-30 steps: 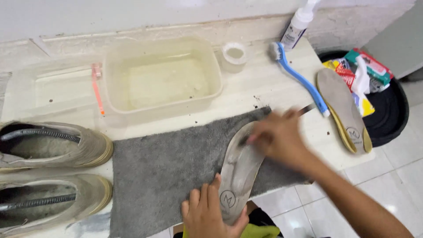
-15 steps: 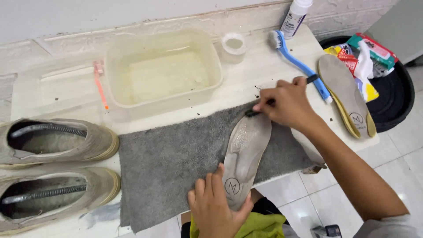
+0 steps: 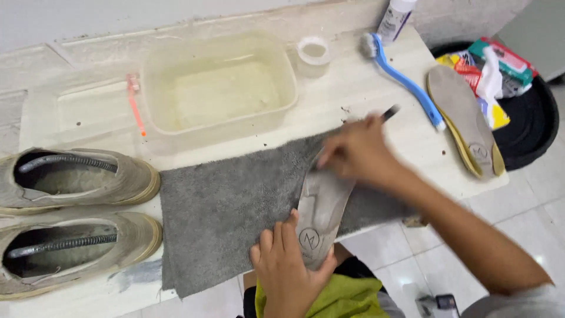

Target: The person scrubs a shoe insole with a brush and cleaning solution, then wipes it with a cloth. They repeat the scrubbing process on the same insole.

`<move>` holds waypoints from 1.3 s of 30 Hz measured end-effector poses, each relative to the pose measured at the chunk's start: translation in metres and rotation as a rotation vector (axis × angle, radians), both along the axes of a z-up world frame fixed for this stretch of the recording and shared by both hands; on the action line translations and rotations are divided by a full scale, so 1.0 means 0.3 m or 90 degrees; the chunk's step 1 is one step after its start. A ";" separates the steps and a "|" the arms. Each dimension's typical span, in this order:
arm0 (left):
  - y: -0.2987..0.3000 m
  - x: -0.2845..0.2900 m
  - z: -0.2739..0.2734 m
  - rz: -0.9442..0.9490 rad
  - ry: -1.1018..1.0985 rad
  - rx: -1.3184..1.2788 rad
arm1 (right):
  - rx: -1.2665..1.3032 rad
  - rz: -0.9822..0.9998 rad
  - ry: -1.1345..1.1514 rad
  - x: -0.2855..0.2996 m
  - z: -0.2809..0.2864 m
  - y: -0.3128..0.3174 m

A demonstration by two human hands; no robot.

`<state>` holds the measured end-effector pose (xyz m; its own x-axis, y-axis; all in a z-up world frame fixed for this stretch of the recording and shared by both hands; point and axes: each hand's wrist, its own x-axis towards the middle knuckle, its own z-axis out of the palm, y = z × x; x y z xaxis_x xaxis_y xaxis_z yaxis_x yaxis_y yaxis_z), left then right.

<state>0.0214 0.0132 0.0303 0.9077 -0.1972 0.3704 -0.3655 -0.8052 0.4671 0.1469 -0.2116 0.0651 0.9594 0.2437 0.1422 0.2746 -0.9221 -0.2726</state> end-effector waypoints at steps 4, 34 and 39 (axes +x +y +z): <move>0.005 0.004 -0.010 -0.010 0.010 -0.005 | -0.083 -0.105 -0.059 0.018 0.035 -0.005; -0.005 -0.012 -0.012 -0.001 0.026 0.028 | 0.049 0.098 -0.021 -0.052 0.003 -0.036; -0.006 -0.012 -0.019 0.009 0.009 0.021 | 0.051 0.097 -0.019 -0.073 0.044 0.057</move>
<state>0.0179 0.0114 0.0247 0.9157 -0.1971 0.3502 -0.3477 -0.8253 0.4449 0.1250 -0.1946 0.0783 0.9071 0.3729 0.1952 0.4190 -0.8447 -0.3332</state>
